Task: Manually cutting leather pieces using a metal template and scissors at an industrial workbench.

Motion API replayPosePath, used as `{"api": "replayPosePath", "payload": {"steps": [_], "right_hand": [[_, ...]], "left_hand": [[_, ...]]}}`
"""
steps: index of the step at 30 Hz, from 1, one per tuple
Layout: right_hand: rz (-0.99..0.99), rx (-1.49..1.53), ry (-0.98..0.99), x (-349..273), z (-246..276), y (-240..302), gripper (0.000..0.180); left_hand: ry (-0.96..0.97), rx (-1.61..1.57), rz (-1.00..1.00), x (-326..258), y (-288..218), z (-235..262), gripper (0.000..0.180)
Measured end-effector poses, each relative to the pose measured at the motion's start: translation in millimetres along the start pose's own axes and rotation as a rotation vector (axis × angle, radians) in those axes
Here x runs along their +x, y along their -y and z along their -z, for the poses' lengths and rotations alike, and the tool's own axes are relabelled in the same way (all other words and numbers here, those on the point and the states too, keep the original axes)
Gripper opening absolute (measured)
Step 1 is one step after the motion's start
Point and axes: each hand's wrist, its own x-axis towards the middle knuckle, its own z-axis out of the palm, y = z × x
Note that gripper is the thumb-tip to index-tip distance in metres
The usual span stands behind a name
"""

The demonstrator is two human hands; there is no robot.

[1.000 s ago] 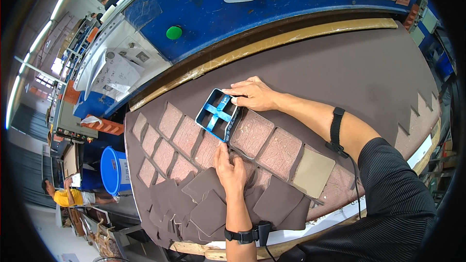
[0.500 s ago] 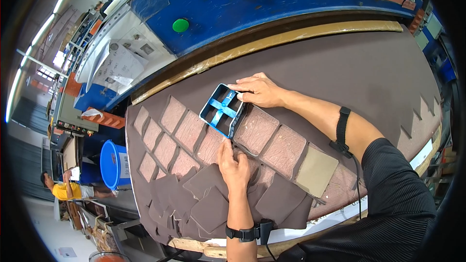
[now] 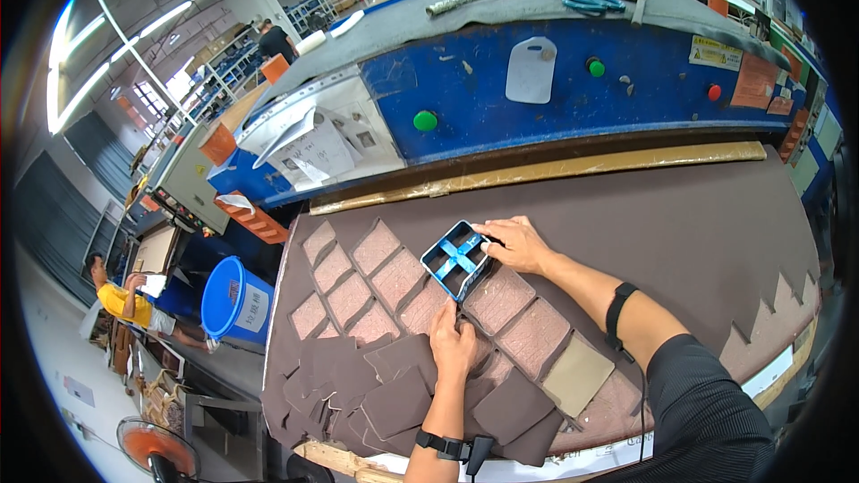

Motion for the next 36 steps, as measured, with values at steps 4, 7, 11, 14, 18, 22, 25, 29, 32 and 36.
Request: {"api": "replayPosePath", "payload": {"steps": [4,7,11,14,18,22,25,29,32,36], "right_hand": [[-0.022,-0.005,0.013,-6,8,10,0.046],[-0.027,0.003,0.031,-7,19,11,0.051],[-0.003,-0.054,0.053,-12,31,6,0.065],[0.066,-0.13,0.086,-19,37,3,0.079],[0.132,-0.17,0.067,-27,36,-4,0.079],[0.144,-0.201,0.061,-22,26,-5,0.076],[0.159,-0.201,0.064,-19,16,0,0.074],[0.121,-0.187,0.086,-15,10,5,0.072],[0.126,-0.199,0.071,-11,6,3,0.072],[0.098,-0.217,0.098,-14,-4,7,0.072]], "left_hand": [[-0.055,-0.023,0.011,-5,-3,-2,0.054],[-0.093,-0.039,-0.004,-5,-10,-7,0.053],[-0.067,0.028,0.037,-5,-14,-15,0.052],[-0.084,0.047,0.056,-9,-16,-23,0.05],[-0.105,0.073,-0.008,-11,-21,-26,0.049],[-0.128,0.115,-0.045,-9,-12,-25,0.05],[-0.151,0.103,-0.039,-11,-7,-20,0.051],[-0.146,0.068,-0.001,-8,-11,-14,0.05],[-0.15,0.095,-0.024,-4,-5,-14,0.051],[-0.124,0.087,0.026,-9,-1,-11,0.052]]}}
